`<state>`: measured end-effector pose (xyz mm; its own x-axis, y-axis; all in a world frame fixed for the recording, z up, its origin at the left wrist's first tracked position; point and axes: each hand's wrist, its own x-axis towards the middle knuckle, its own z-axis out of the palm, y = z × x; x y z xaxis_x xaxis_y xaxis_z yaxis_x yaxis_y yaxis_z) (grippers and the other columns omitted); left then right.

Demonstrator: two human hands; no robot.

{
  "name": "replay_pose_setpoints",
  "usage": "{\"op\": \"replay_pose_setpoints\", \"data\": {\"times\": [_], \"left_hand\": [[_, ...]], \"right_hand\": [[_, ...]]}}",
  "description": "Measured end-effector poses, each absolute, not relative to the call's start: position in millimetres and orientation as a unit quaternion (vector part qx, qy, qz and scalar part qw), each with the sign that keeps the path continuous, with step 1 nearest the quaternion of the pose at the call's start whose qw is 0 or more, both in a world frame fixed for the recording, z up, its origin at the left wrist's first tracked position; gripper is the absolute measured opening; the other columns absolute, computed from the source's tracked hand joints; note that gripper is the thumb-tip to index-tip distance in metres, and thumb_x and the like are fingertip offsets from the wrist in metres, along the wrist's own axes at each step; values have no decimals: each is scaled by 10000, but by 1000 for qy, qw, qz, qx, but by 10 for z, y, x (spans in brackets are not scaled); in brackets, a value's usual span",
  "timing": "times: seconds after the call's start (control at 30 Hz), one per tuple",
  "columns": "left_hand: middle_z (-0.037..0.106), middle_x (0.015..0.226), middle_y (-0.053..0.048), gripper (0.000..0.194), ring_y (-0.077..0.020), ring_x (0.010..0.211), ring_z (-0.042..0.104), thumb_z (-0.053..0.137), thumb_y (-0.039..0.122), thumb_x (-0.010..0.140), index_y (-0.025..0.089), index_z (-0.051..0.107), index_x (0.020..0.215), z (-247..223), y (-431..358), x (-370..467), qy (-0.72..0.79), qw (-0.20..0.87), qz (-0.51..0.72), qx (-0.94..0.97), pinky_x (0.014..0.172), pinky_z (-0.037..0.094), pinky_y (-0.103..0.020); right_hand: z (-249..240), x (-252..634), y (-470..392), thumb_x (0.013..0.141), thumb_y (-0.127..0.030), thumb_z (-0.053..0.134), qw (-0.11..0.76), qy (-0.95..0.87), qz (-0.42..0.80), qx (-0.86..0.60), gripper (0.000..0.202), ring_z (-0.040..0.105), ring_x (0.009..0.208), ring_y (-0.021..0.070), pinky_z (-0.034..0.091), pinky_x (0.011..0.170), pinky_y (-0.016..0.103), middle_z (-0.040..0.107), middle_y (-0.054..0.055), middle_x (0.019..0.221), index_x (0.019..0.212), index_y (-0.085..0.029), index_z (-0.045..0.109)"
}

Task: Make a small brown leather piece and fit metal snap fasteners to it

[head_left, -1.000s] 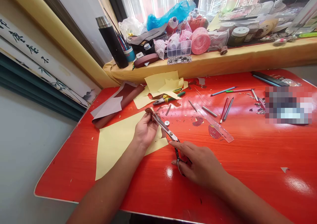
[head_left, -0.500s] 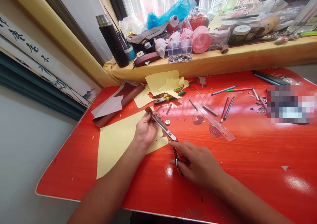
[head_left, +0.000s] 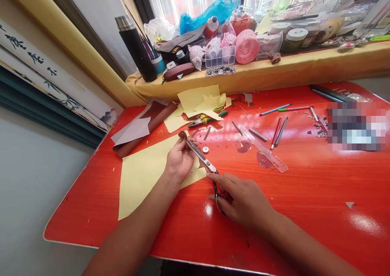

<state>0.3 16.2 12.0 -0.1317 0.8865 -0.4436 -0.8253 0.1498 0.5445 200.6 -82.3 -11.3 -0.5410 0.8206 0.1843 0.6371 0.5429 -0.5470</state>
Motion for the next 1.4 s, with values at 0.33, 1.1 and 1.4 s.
{"op": "replay_pose_setpoints", "data": {"times": [0.33, 1.1, 1.4], "left_hand": [[646, 742, -33, 317, -112, 667, 656, 412, -3, 1021, 136, 627, 834, 124, 163, 14, 398, 651, 645, 42, 720, 583, -234], [603, 736, -16, 295, -117, 672, 621, 438, 50, 1054, 154, 651, 878, 11, 182, -17, 373, 652, 659, 34, 728, 544, -237], [581, 712, -3, 311, -106, 637, 600, 425, 27, 1055, 147, 633, 857, -3, 210, -32, 372, 649, 663, 30, 704, 540, -229]], "right_hand": [[-131, 2004, -816, 965, -237, 615, 212, -852, 208, -432, 522, 655, 716, 176, 329, 603, 286, 724, 27, 972, 1485, -256, 576], [-137, 2009, -812, 982, -243, 624, 206, -850, 210, -437, 444, 655, 708, 175, 367, 597, 278, 726, 30, 918, 1425, -238, 649], [-160, 2018, -815, 984, -214, 610, 208, -850, 213, -434, 436, 676, 732, 185, 361, 612, 281, 734, 35, 942, 1417, -236, 650]]}}
